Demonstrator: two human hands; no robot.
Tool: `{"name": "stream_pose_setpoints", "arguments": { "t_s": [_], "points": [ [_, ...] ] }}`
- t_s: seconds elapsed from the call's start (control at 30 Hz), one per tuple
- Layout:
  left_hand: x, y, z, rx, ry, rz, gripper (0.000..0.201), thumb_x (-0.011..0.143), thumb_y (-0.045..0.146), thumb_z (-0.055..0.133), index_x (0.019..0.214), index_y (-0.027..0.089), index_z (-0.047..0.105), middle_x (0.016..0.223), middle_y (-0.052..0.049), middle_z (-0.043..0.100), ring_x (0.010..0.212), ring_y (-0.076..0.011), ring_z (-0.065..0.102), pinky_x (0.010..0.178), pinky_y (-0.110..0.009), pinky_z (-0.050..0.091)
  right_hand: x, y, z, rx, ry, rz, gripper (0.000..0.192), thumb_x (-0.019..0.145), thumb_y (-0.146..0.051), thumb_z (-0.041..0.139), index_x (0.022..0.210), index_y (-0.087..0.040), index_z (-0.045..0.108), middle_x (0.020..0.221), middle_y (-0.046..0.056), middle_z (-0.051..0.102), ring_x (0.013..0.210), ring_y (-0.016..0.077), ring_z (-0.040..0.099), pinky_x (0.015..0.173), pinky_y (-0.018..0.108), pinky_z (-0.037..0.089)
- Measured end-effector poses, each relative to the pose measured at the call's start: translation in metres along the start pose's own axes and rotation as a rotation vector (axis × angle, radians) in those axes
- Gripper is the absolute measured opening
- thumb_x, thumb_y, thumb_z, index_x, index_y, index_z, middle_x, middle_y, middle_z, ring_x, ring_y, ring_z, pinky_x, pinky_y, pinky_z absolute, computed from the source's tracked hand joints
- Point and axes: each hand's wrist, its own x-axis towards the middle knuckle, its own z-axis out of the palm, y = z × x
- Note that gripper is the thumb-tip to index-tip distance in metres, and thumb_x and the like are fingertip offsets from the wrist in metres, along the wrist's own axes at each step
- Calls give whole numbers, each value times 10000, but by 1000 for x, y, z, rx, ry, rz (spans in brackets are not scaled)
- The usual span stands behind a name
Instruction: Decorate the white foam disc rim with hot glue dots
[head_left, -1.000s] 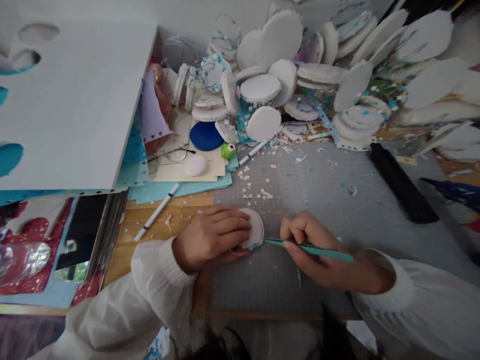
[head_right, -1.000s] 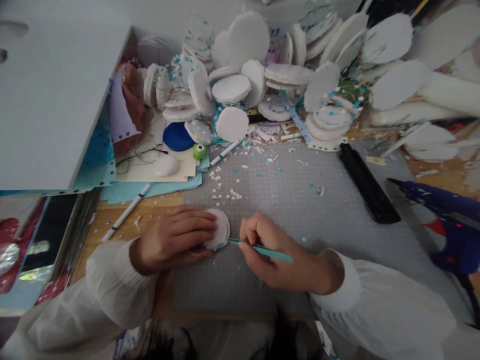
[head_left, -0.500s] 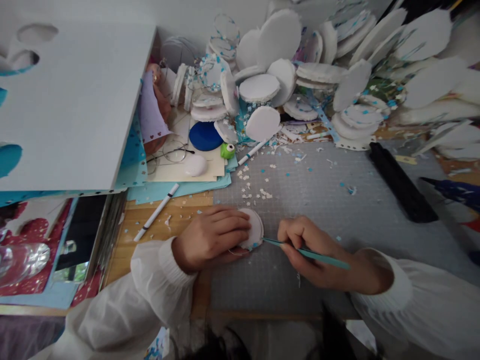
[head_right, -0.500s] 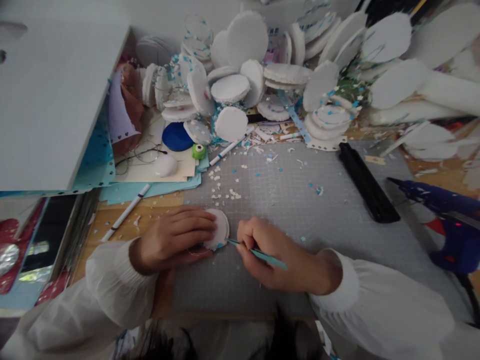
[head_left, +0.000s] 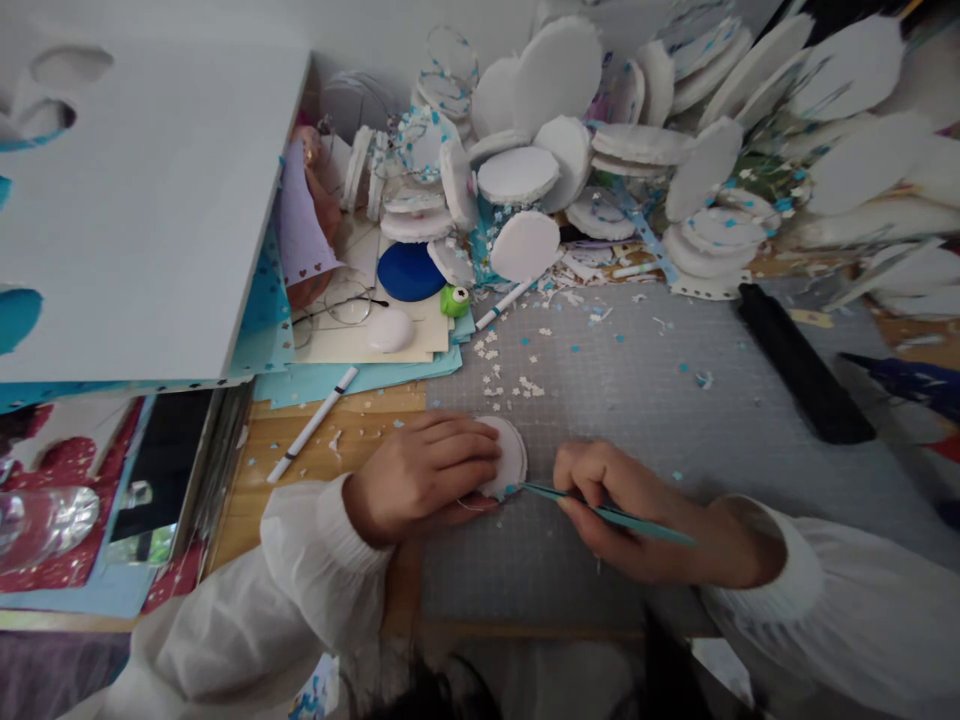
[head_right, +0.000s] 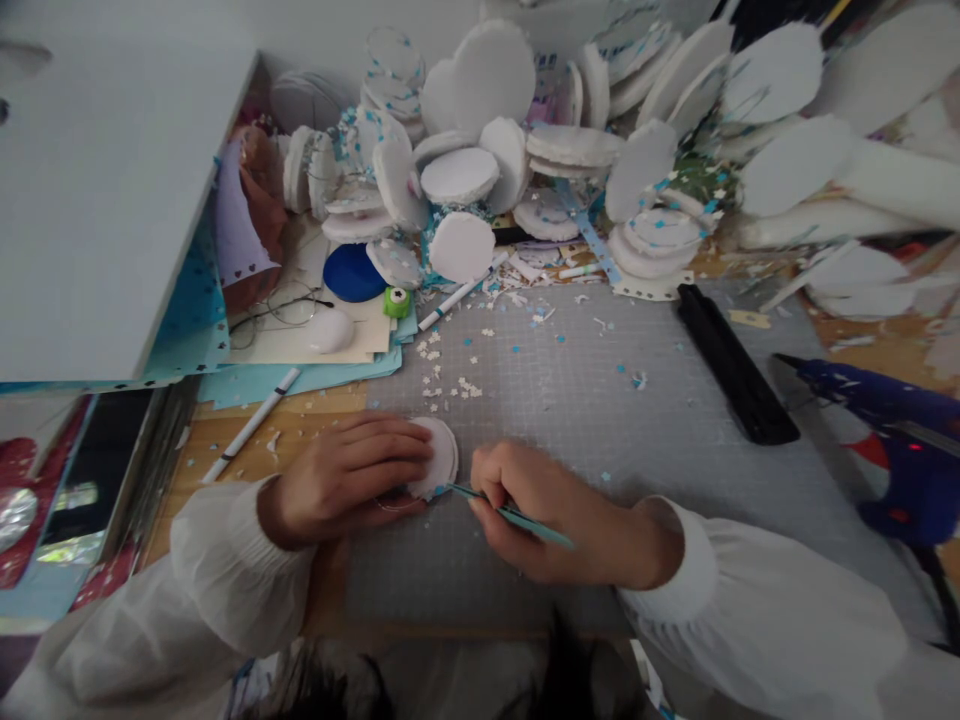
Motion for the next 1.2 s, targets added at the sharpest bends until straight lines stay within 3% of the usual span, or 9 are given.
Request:
{"name": "stream_pose_setpoints", "arguments": {
  "t_s": [0.23, 0.47, 1.2],
  "points": [
    [0, 1, 0, -1, 4, 1, 185, 847, 306, 632, 941, 149, 607, 956, -81, 728, 1023, -225, 656, 908, -364, 512, -1, 3, 2, -32, 25, -11, 254, 807, -45, 468, 808, -232, 296, 738, -23, 422, 635, 110, 405, 563, 261, 338],
    [0, -1, 1, 1, 2, 8, 203, 830, 307, 655, 931, 137, 610, 955, -84, 728, 1013, -227, 659, 897, -366, 515, 0, 2, 1, -33, -29, -62, 252, 813, -45, 461, 817, -229, 289, 744, -22, 430, 658, 108, 401, 586, 255, 348],
    [0, 0, 1, 1, 0, 9, 183, 845, 298, 634, 951, 153, 605, 960, -81, 729, 1021, -227, 658, 900, -363, 519, -2, 4, 3, -51, -13, -6, 238, 835, -64, 452, 822, -221, 274, 777, -15, 424, 688, 105, 392, 616, 244, 344]
  ]
}}
